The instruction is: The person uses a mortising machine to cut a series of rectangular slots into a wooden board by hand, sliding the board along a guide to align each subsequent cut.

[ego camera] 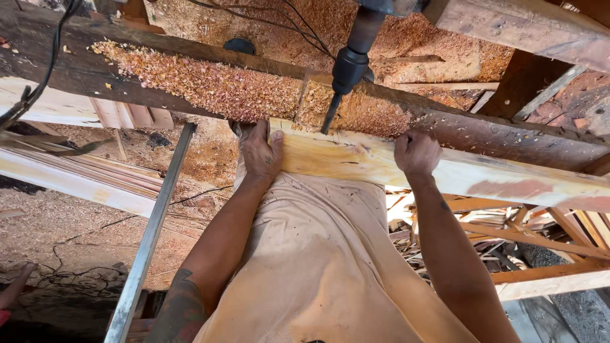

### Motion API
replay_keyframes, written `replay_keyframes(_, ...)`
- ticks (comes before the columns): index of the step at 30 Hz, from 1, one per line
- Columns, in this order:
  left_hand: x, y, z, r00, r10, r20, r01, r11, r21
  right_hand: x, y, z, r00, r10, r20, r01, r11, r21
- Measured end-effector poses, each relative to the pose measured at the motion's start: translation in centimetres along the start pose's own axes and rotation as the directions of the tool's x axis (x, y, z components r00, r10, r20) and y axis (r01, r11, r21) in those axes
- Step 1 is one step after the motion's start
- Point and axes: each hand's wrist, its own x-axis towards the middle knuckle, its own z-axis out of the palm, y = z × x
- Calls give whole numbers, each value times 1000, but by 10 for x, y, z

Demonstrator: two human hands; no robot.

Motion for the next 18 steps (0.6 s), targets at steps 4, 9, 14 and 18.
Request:
replay_keyframes(4, 15, 11, -4, 1000, -7, 30, 8, 1000, -14, 12, -1, -10, 999, -32, 0, 32, 997, -65)
replay_keyframes(9, 36, 18, -4, 999, -23, 35, 23, 1000, 7, 26, 2, -16, 998, -45, -40, 44, 999, -29)
replay_keyframes(14, 35, 27, -6, 999, 32, -26, -32, 999, 15, 19, 2, -12, 973, -95, -212, 102, 995, 21)
replay_keyframes(18, 34, 25, -6, 998, 50, -44, -52, 997, -49, 22, 1, -12, 995, -11, -100, 8, 999, -34)
